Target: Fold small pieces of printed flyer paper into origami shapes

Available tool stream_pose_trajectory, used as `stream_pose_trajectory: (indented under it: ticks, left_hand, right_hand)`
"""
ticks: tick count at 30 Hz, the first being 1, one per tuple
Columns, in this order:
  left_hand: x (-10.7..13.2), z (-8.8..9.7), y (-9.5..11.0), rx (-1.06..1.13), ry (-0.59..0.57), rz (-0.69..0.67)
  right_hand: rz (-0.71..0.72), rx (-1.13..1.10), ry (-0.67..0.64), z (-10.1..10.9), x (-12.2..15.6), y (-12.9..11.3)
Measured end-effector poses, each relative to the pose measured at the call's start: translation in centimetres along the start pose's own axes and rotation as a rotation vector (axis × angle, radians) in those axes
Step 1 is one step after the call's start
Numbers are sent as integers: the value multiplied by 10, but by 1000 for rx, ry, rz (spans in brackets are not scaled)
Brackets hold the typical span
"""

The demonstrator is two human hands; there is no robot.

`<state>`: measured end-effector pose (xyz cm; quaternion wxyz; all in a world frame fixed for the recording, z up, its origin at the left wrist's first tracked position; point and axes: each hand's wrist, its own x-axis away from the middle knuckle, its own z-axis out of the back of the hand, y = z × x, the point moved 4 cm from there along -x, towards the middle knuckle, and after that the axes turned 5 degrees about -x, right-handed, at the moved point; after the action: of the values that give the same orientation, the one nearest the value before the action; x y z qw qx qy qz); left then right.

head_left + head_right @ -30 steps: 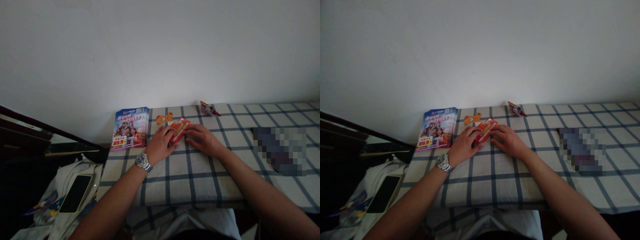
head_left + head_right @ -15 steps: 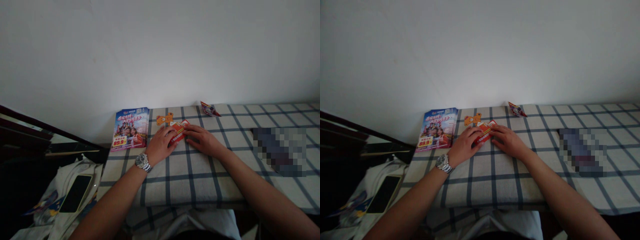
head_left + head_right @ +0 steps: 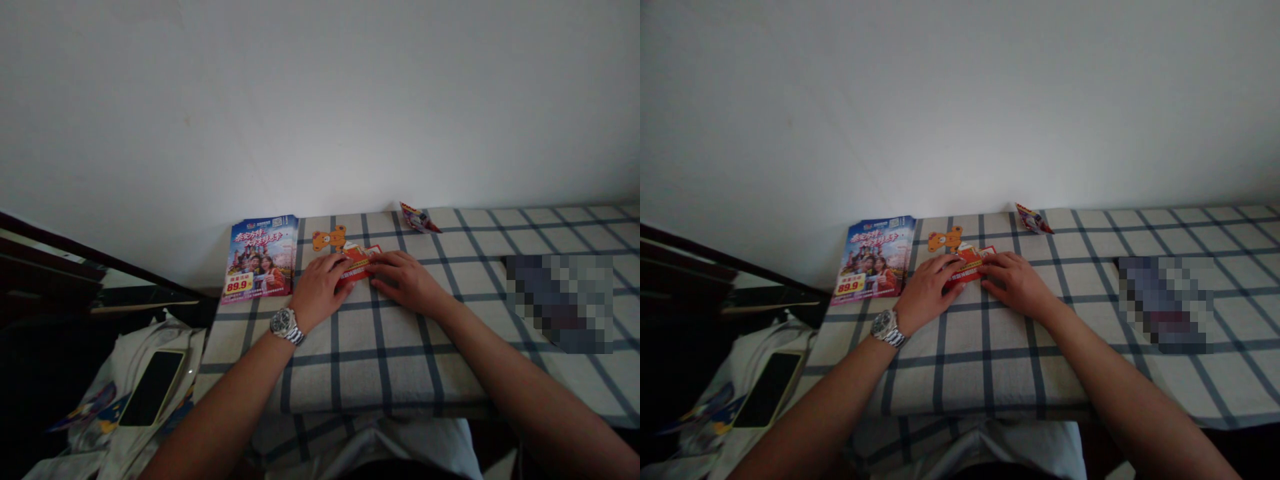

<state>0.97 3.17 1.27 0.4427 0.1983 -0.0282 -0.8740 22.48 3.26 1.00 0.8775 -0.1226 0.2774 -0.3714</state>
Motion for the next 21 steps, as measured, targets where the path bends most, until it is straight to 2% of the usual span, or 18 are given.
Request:
stream_pose_trajectory:
  ticks: [12, 21]
  left_hand:
    - [0, -2, -2, 40, 4, -36]
    - [-1, -2, -1, 70, -22, -67]
  right_hand:
    - [21, -59, 29, 4, -3, -4]
    - [44, -122, 18, -1, 1, 0]
